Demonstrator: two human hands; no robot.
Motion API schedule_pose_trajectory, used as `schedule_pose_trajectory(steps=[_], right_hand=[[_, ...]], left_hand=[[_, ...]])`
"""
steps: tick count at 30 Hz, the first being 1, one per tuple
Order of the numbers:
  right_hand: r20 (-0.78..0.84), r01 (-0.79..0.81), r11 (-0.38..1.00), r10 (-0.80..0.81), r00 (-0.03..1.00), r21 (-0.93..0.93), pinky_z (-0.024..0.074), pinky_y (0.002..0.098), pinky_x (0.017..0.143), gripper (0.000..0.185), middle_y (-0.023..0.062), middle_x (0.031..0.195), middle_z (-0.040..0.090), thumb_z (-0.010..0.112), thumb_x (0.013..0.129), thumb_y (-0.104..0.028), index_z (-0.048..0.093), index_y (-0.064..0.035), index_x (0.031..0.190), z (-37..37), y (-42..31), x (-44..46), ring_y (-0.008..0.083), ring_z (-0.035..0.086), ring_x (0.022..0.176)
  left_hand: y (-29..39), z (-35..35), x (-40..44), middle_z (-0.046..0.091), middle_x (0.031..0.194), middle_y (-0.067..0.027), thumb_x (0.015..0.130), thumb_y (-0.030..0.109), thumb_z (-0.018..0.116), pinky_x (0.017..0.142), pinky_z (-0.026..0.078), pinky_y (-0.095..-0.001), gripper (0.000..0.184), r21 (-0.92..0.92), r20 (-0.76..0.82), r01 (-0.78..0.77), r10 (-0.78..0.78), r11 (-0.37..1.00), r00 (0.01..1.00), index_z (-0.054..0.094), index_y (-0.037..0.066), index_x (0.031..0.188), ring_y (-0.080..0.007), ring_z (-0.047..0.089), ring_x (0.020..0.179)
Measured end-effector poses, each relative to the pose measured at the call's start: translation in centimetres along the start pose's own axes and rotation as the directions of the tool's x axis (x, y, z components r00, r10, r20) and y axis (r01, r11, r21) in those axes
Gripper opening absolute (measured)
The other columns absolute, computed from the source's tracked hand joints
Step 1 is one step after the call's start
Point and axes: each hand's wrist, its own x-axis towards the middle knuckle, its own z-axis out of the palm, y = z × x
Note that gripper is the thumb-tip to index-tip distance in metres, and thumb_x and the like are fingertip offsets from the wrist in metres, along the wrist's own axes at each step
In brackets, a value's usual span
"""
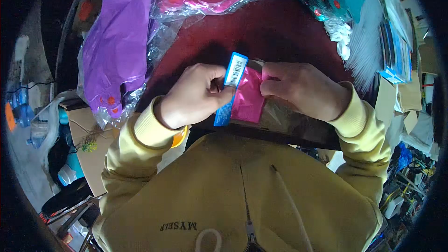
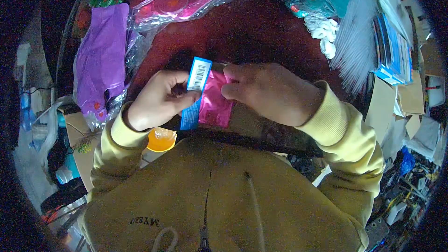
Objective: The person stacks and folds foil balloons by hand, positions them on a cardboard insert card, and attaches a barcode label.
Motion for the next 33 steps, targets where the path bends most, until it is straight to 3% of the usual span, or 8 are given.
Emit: schedule_pose_trajectory(steps=[7, 9, 16, 18, 22, 24, 27, 33], right_hand=[[0.009, 0.034, 0.999, -0.034, 0.999, -0.018, 0.0495, 0.0358, 0.062, 0.02, 0.0081, 0.085, 0.048, 0.064, 0.067, -0.002, 0.05, -0.0072, 0.082, -0.2, 0.0, 0.2, 0.0254, 0.056, 0.079], [0.003, 0.026, 0.999, -0.026, 1.0, 0.035, 0.0492, 0.0352, 0.064, 0.021, 0.0083, 0.087, 0.048, 0.065, 0.067, -0.004, 0.051, -0.0073, 0.082, -0.1, 0.3, 0.0, 0.0253, 0.056, 0.081], [0.023, 0.031, 0.999, -0.032, 0.999, 0.039, 0.0468, 0.0378, 0.074, 0.024, 0.008, 0.094, 0.051, 0.069, 0.064, -0.007, 0.054, -0.0069, 0.083, -0.4, 0.2, 0.0, 0.0276, 0.056, 0.088], [-0.245, -0.005, 0.99, -0.029, 0.969, -0.139, 0.046, 0.0386, 0.08, 0.034, 0.0079, 0.105, 0.054, 0.074, 0.061, -0.011, 0.058, -0.0075, 0.091, -0.3, 0.0, 0.1, 0.0298, 0.055, 0.097], [-0.35, -0.253, 0.965, 0.216, 0.912, -0.063, 0.0466, 0.0347, 0.081, 0.041, 0.0103, 0.109, 0.056, 0.078, 0.063, -0.015, 0.059, -0.0055, 0.098, -0.6, -0.2, 0.2, 0.0252, 0.058, 0.095], [-0.021, -0.397, 0.73, 0.49, 0.872, 0.556, 0.0468, 0.0314, 0.077, 0.041, 0.0113, 0.098, 0.06, 0.079, 0.07, -0.018, 0.059, -0.0034, 0.102, -2.1, -0.6, -0.1, 0.0186, 0.059, 0.083], [0.212, -0.564, 0.663, 0.538, 0.816, 0.492, 0.0456, 0.0286, 0.07, 0.033, 0.0103, 0.079, 0.06, 0.077, 0.073, -0.017, 0.059, -0.0005, 0.096, -4.0, 0.4, -0.6, 0.0114, 0.055, 0.074], [0.118, -0.444, 0.806, 0.435, 0.893, 0.392, 0.0395, 0.0304, 0.058, 0.026, 0.008, 0.062, 0.053, 0.076, 0.072, -0.014, 0.056, 0.0024, 0.077, -3.6, 1.4, -0.3, 0.0082, 0.045, 0.064]], left_hand=[[-0.2, 0.3, 0.3, 0.058, 0.061, -0.0125, 0.077, 0.013, 0.062, 0.052, 0.043, -0.0303, 0.015, -0.029, -0.037, 0.008, -0.009, 1.0, 0.999, 0.064, 0.0, 0.084, -0.0117, 0.053, 0.053], [-0.3, 0.4, 0.1, 0.066, 0.079, -0.0013, 0.083, 0.006, 0.062, 0.066, 0.047, -0.0235, 0.016, 0.045, -0.002, -0.008, 0.008, 0.999, 1.0, 0.066, -0.001, 0.098, -0.0029, 0.052, 0.073], [-0.5, 2.0, -0.2, 0.057, 0.064, -0.0094, 0.079, 0.009, 0.063, 0.053, 0.042, -0.0285, 0.012, -0.079, -0.095, -0.086, 0.078, 0.993, 0.992, 0.064, 0.001, 0.088, -0.0087, 0.048, 0.055], [-0.7, 2.0, -0.2, 0.058, 0.064, -0.0076, 0.08, 0.009, 0.063, 0.053, 0.042, -0.0272, 0.012, -0.088, -0.092, -0.105, 0.097, 0.991, 0.991, 0.064, 0.001, 0.089, -0.0075, 0.047, 0.056], [-0.8, 1.7, -0.3, 0.06, 0.07, -0.0017, 0.083, 0.009, 0.064, 0.055, 0.042, -0.0228, 0.011, -0.122, -0.061, -0.098, 0.091, 0.988, 0.994, 0.065, 0.002, 0.091, -0.0033, 0.048, 0.059], [-0.6, 1.6, -0.4, 0.061, 0.072, -0.0003, 0.084, 0.008, 0.064, 0.056, 0.042, -0.0216, 0.011, -0.204, -0.08, -0.125, 0.111, 0.971, 0.991, 0.065, 0.002, 0.093, -0.0023, 0.048, 0.062], [-0.3, 1.5, -0.7, 0.062, 0.076, 0.0019, 0.085, 0.005, 0.063, 0.059, 0.043, -0.02, 0.011, -0.249, -0.099, -0.166, 0.145, 0.954, 0.984, 0.066, 0.001, 0.096, -0.0011, 0.05, 0.067], [-0.5, 1.4, -0.2, 0.063, 0.081, 0.0029, 0.085, 0.005, 0.065, 0.062, 0.044, -0.02, 0.013, -0.246, -0.075, -0.194, 0.181, 0.95, 0.981, 0.066, 0.0, 0.097, -0.0011, 0.051, 0.07]])
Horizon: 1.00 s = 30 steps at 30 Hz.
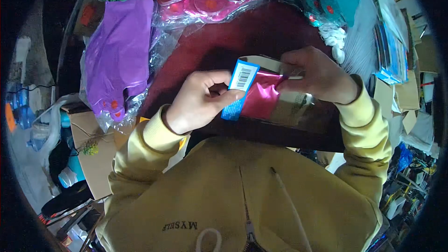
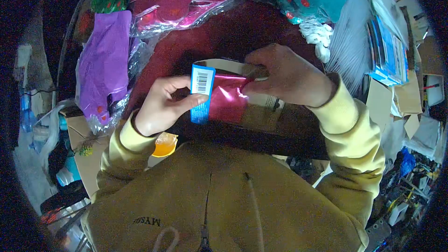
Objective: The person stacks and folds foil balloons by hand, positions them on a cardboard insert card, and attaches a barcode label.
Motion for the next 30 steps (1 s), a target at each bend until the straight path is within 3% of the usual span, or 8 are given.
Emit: schedule_pose_trajectory(steps=[7, 13, 16, 18, 19, 21, 28, 30], right_hand=[[0.01, -0.062, 0.994, 0.061, 0.998, 0.088, 0.0355, 0.0323, 0.054, 0.027, 0.0069, 0.059, 0.047, 0.076, 0.071, -0.014, 0.055, 0.0015, 0.077, 0.1, -1.8, 1.1, 0.008, 0.039, 0.061], [-0.095, 0.137, 0.99, -0.134, 0.986, 0.031, 0.0423, 0.0298, 0.06, 0.029, 0.0087, 0.063, 0.056, 0.078, 0.069, -0.015, 0.059, 0.0025, 0.082, -1.1, -0.4, 1.2, 0.0079, 0.049, 0.065], [0.098, -0.011, 0.999, 0.008, 0.995, 0.033, 0.0449, 0.0295, 0.063, 0.03, 0.0094, 0.065, 0.059, 0.079, 0.069, -0.015, 0.061, 0.0031, 0.085, -1.1, -0.6, 0.9, 0.008, 0.052, 0.068], [0.07, -0.018, 0.996, 0.012, 0.997, 0.084, 0.0484, 0.0376, 0.071, 0.036, 0.0195, 0.078, 0.064, 0.077, 0.067, -0.024, 0.065, 0.0022, 0.089, -0.7, -0.1, 1.2, 0.0325, 0.063, 0.074], [0.071, -0.018, 0.996, 0.012, 0.997, 0.085, 0.0484, 0.0376, 0.071, 0.036, 0.0195, 0.078, 0.064, 0.077, 0.067, -0.024, 0.065, 0.0022, 0.089, -0.6, -0.2, 1.3, 0.0325, 0.063, 0.074], [0.021, -0.029, 0.999, 0.03, 0.999, -0.013, 0.0399, 0.0307, 0.055, 0.03, 0.0072, 0.061, 0.055, 0.079, 0.069, -0.014, 0.06, 0.0025, 0.085, -0.4, -0.7, 1.4, 0.0071, 0.045, 0.062], [0.03, 0.032, 0.998, -0.033, 0.999, 0.046, 0.0367, 0.0318, 0.053, 0.028, 0.0079, 0.058, 0.048, 0.078, 0.069, -0.014, 0.058, 0.0018, 0.082, -0.4, -1.2, 1.9, 0.0081, 0.041, 0.059], [-0.042, 0.064, 0.994, -0.068, 0.997, -0.089, 0.0357, 0.0327, 0.052, 0.029, 0.0076, 0.057, 0.045, 0.078, 0.069, -0.015, 0.056, 0.0013, 0.079, -0.4, -1.1, 1.6, 0.01, 0.04, 0.057]], left_hand=[[-0.4, -0.7, 1.5, 0.067, 0.091, -0.0036, 0.084, 0.004, 0.067, 0.074, 0.05, -0.0241, 0.018, -0.175, 0.11, 0.197, -0.18, 0.965, 0.977, 0.066, -0.001, 0.101, -0.0074, 0.06, 0.082], [-0.4, -1.2, 1.4, 0.066, 0.088, -0.0014, 0.084, 0.005, 0.067, 0.073, 0.049, -0.0235, 0.014, -0.255, 0.039, 0.081, -0.074, 0.963, 0.997, 0.066, -0.001, 0.097, -0.0061, 0.059, 0.079], [0.2, -1.5, 1.5, 0.066, 0.086, -0.0001, 0.084, 0.005, 0.067, 0.071, 0.048, -0.0231, 0.012, -0.151, 0.075, 0.133, -0.123, 0.98, 0.99, 0.067, 0.0, 0.095, -0.0048, 0.058, 0.078], [0.1, -1.6, 1.7, 0.065, 0.085, 0.0002, 0.084, 0.006, 0.067, 0.071, 0.048, -0.0228, 0.012, -0.161, 0.078, 0.135, -0.124, 0.978, 0.989, 0.067, 0.0, 0.095, -0.0044, 0.057, 0.077], [0.0, -1.6, 1.7, 0.065, 0.085, 0.0006, 0.084, 0.006, 0.067, 0.07, 0.047, -0.0225, 0.012, -0.171, 0.082, 0.143, -0.13, 0.975, 0.988, 0.067, 0.001, 0.094, -0.0041, 0.057, 0.077], [-0.1, -1.2, 1.8, 0.061, 0.079, 0.0028, 0.084, 0.006, 0.067, 0.064, 0.043, -0.0214, 0.009, -0.192, 0.066, 0.122, -0.111, 0.974, 0.992, 0.066, 0.001, 0.091, -0.0021, 0.053, 0.072], [-0.9, -0.8, 2.6, 0.057, 0.067, 0.004, 0.083, 0.01, 0.069, 0.058, 0.04, -0.0208, 0.009, -0.16, -0.009, 0.165, -0.168, 0.973, 0.986, 0.066, 0.002, 0.085, -0.0023, 0.048, 0.062], [-0.8, -0.9, 2.5, 0.058, 0.071, 0.0013, 0.081, 0.009, 0.07, 0.059, 0.041, -0.0218, 0.009, -0.03, -0.043, 0.145, -0.146, 0.989, 0.988, 0.066, 0.001, 0.085, -0.0045, 0.049, 0.064]])
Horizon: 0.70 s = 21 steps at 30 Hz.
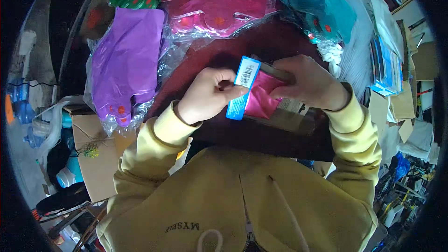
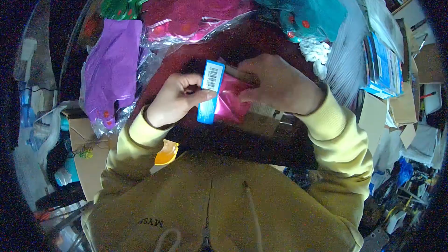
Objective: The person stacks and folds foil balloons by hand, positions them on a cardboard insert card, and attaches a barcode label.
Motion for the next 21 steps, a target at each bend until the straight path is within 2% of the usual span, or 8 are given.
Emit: schedule_pose_trajectory(steps=[1, 2, 4, 7, 10, 14, 19, 21], right_hand=[[0.005, 0.003, 1.0, -0.003, 1.0, 0.0, 0.0357, 0.0327, 0.052, 0.029, 0.0076, 0.057, 0.045, 0.078, 0.069, -0.015, 0.056, 0.0013, 0.079, 0.1, 0.1, -0.1, 0.01, 0.04, 0.057], [-0.011, -0.011, 0.999, 0.012, 1.0, 0.035, 0.0351, 0.0327, 0.052, 0.029, 0.0076, 0.056, 0.044, 0.078, 0.07, -0.016, 0.056, 0.0011, 0.078, 0.3, 0.2, -0.2, 0.0111, 0.04, 0.056], [-0.025, -0.026, 0.997, 0.028, 0.999, 0.072, 0.0344, 0.0327, 0.052, 0.03, 0.0077, 0.056, 0.043, 0.077, 0.07, -0.017, 0.055, 0.001, 0.077, 0.2, 0.0, -0.2, 0.0123, 0.039, 0.055], [0.027, -0.018, 0.999, 0.017, 0.999, 0.044, 0.033, 0.0316, 0.051, 0.029, 0.0078, 0.056, 0.044, 0.076, 0.072, -0.018, 0.055, 0.0011, 0.075, -0.1, -0.5, -0.2, 0.0122, 0.038, 0.055], [0.025, -0.016, 0.989, 0.013, 1.0, 0.147, 0.0318, 0.0304, 0.05, 0.026, 0.0063, 0.057, 0.044, 0.074, 0.074, -0.018, 0.056, 0.0008, 0.076, 0.2, -0.4, -0.2, 0.0107, 0.038, 0.055], [0.003, -0.096, 0.991, 0.096, 0.995, 0.097, 0.0313, 0.0296, 0.05, 0.023, 0.0043, 0.058, 0.046, 0.073, 0.076, -0.016, 0.058, 0.001, 0.077, 0.3, -0.9, -0.7, 0.0094, 0.037, 0.055], [-0.045, -0.111, 0.963, 0.125, 0.991, 0.245, 0.031, 0.0286, 0.05, 0.02, 0.0029, 0.06, 0.045, 0.073, 0.075, -0.011, 0.057, 0.0019, 0.075, 0.9, -1.5, -0.8, 0.0091, 0.037, 0.056], [0.003, -0.086, 0.994, 0.086, 0.996, 0.072, 0.0329, 0.0284, 0.052, 0.021, 0.0033, 0.06, 0.043, 0.073, 0.074, -0.01, 0.056, 0.002, 0.077, 0.3, -2.0, -0.6, 0.0093, 0.038, 0.058]], left_hand=[[0.0, 0.0, 0.0, 0.059, 0.076, -0.0014, 0.08, 0.008, 0.071, 0.059, 0.042, -0.0228, 0.009, 0.132, -0.025, -0.025, 0.029, 0.991, 0.999, 0.066, 0.001, 0.084, -0.0067, 0.051, 0.066], [-0.1, 0.1, 0.1, 0.059, 0.076, -0.0014, 0.08, 0.008, 0.071, 0.059, 0.042, -0.0228, 0.009, 0.13, -0.029, -0.023, 0.027, 0.991, 0.999, 0.066, 0.001, 0.084, -0.0067, 0.051, 0.066], [-0.4, 0.3, 0.1, 0.058, 0.091, -0.0066, 0.077, 0.007, 0.071, 0.063, 0.045, -0.025, 0.01, 0.029, -0.03, -0.245, 0.246, 0.969, 0.969, 0.066, 0.0, 0.083, -0.0111, 0.055, 0.074], [-0.6, 0.6, -0.1, 0.055, 0.104, -0.0087, 0.076, 0.006, 0.072, 0.068, 0.047, -0.0258, 0.011, -0.084, 0.016, -0.193, 0.195, 0.978, 0.981, 0.067, 0.0, 0.084, -0.0127, 0.056, 0.083], [-0.2, 0.4, -0.3, 0.058, 0.101, -0.0076, 0.077, 0.006, 0.072, 0.079, 0.046, -0.0293, 0.013, 0.04, 0.042, -0.264, 0.262, 0.964, 0.964, 0.068, 0.001, 0.089, -0.0155, 0.056, 0.09], [-0.4, 0.6, -0.1, 0.061, 0.093, -0.0075, 0.077, 0.006, 0.072, 0.078, 0.045, -0.0314, 0.011, 0.093, 0.061, -0.277, 0.272, 0.956, 0.96, 0.068, 0.001, 0.086, -0.0171, 0.057, 0.087], [-0.4, 0.8, 0.2, 0.058, 0.082, -0.011, 0.074, 0.008, 0.069, 0.062, 0.045, -0.0288, 0.013, 0.096, 0.076, -0.293, 0.287, 0.951, 0.955, 0.063, -0.004, 0.076, -0.0155, 0.056, 0.069], [-0.3, 0.9, 0.2, 0.058, 0.079, -0.0114, 0.074, 0.008, 0.069, 0.061, 0.044, -0.0295, 0.014, 0.112, 0.074, -0.299, 0.292, 0.948, 0.954, 0.062, -0.004, 0.075, -0.0162, 0.055, 0.068]])
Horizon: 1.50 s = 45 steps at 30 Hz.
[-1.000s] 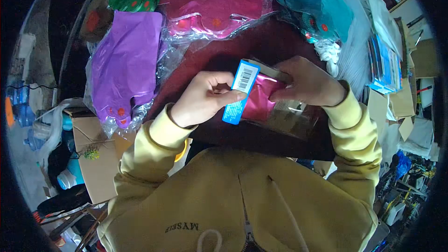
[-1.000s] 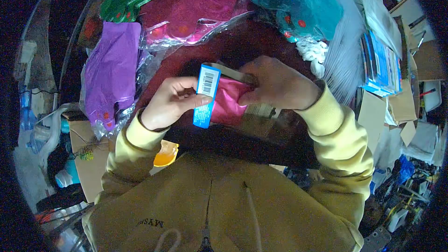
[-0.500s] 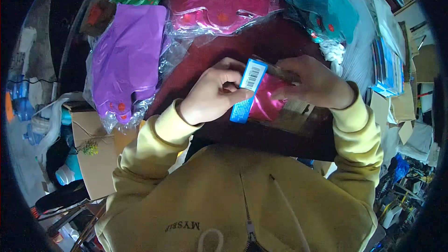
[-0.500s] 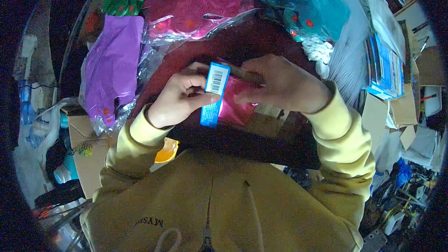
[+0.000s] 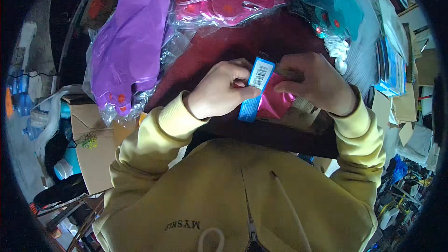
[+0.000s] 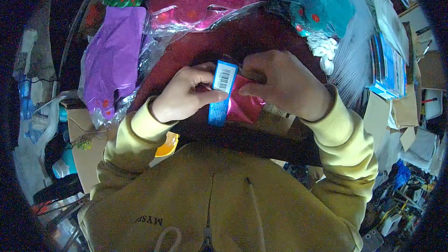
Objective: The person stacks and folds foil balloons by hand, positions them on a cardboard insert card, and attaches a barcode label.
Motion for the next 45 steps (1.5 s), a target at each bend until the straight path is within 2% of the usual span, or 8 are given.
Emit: schedule_pose_trajectory(steps=[14, 16, 20, 23, 30, 37, 40, 45], right_hand=[[-0.101, -0.013, 1.0, 0.012, 0.995, -0.019, 0.037, 0.0293, 0.054, 0.023, 0.0073, 0.063, 0.047, 0.074, 0.073, -0.008, 0.056, 0.0016, 0.084, 0.4, 0.1, -1.1, 0.0104, 0.041, 0.059], [-0.082, -0.079, 0.997, 0.077, 0.994, -0.024, 0.0373, 0.0295, 0.055, 0.023, 0.0079, 0.064, 0.048, 0.074, 0.073, -0.009, 0.057, 0.0017, 0.084, 0.3, -0.3, -1.1, 0.0107, 0.041, 0.06], [-0.043, -0.006, 0.993, 0.001, 0.999, -0.121, 0.0366, 0.0284, 0.055, 0.02, 0.0062, 0.065, 0.047, 0.071, 0.076, -0.008, 0.057, 0.0014, 0.086, 0.2, 0.3, -0.7, 0.0099, 0.04, 0.061], [0.015, -0.01, 0.998, 0.011, 1.0, -0.067, 0.0361, 0.0275, 0.056, 0.019, 0.004, 0.065, 0.047, 0.069, 0.079, -0.008, 0.056, 0.0018, 0.088, -0.3, 0.7, -0.3, 0.0089, 0.039, 0.062], [0.053, 0.015, 0.974, -0.027, 0.998, 0.225, 0.0339, 0.0248, 0.055, 0.014, -0.002, 0.068, 0.049, 0.066, 0.083, -0.007, 0.059, 0.0022, 0.091, -0.1, 1.8, 0.6, 0.0048, 0.039, 0.064], [-0.025, -0.064, 0.995, 0.066, 0.998, 0.08, 0.0335, 0.0238, 0.056, 0.013, -0.0026, 0.069, 0.049, 0.066, 0.081, -0.004, 0.059, 0.0013, 0.09, 0.0, 0.0, -0.2, 0.0042, 0.039, 0.065], [-0.093, 0.026, 0.984, -0.01, 0.996, 0.178, 0.0325, 0.0239, 0.054, 0.012, -0.0033, 0.067, 0.048, 0.067, 0.08, -0.004, 0.058, -0.0002, 0.086, 0.4, 1.1, -0.2, 0.0046, 0.038, 0.063], [0.025, -0.05, 0.977, 0.046, 0.999, 0.205, 0.0315, 0.0237, 0.053, 0.013, -0.0034, 0.066, 0.048, 0.067, 0.08, -0.003, 0.055, -0.0016, 0.081, -0.6, 0.4, 0.1, 0.0037, 0.039, 0.063]], left_hand=[[-0.2, 0.3, 0.5, 0.053, 0.071, -0.0143, 0.072, 0.012, 0.07, 0.054, 0.039, -0.0353, 0.024, 0.005, -0.007, 0.055, -0.055, 0.998, 0.998, 0.055, -0.005, 0.065, -0.023, 0.05, 0.057], [0.3, 0.0, 0.6, 0.062, 0.08, -0.0055, 0.081, 0.011, 0.07, 0.066, 0.046, -0.027, 0.015, 0.166, 0.095, 0.056, -0.072, 0.985, 0.993, 0.066, -0.001, 0.088, -0.009, 0.056, 0.073], [0.6, 0.5, 0.6, 0.062, 0.083, -0.0067, 0.08, 0.012, 0.071, 0.066, 0.047, -0.0268, 0.017, 0.153, 0.094, 0.047, -0.062, 0.987, 0.994, 0.066, -0.001, 0.09, -0.01, 0.057, 0.073], [0.3, 1.1, 0.7, 0.052, 0.071, -0.0148, 0.074, 0.016, 0.07, 0.054, 0.039, -0.0371, 0.026, 0.043, 0.019, 0.041, -0.041, 0.998, 0.999, 0.053, -0.003, 0.066, -0.0275, 0.051, 0.06], [0.4, 1.3, 0.7, 0.056, 0.076, -0.0113, 0.075, 0.013, 0.069, 0.055, 0.042, -0.0318, 0.017, 0.037, -0.076, -0.066, 0.069, 0.997, 0.995, 0.063, -0.002, 0.08, -0.0194, 0.054, 0.062], [2.2, 0.2, 0.5, 0.057, 0.072, -0.0105, 0.075, 0.011, 0.069, 0.054, 0.041, -0.0286, 0.016, -0.011, -0.003, 0.231, -0.231, 0.973, 0.973, 0.064, -0.003, 0.082, -0.0112, 0.053, 0.059], [1.5, 0.8, 0.7, 0.057, 0.068, -0.0114, 0.076, 0.011, 0.069, 0.055, 0.042, -0.029, 0.016, -0.058, -0.048, 0.058, -0.061, 0.997, 0.997, 0.064, -0.004, 0.08, -0.0124, 0.055, 0.059], [1.1, 0.8, 0.8, 0.059, 0.068, -0.0134, 0.076, 0.012, 0.07, 0.054, 0.043, -0.03, 0.017, -0.057, -0.015, 0.083, -0.084, 0.995, 0.996, 0.064, -0.004, 0.079, -0.014, 0.056, 0.058]])
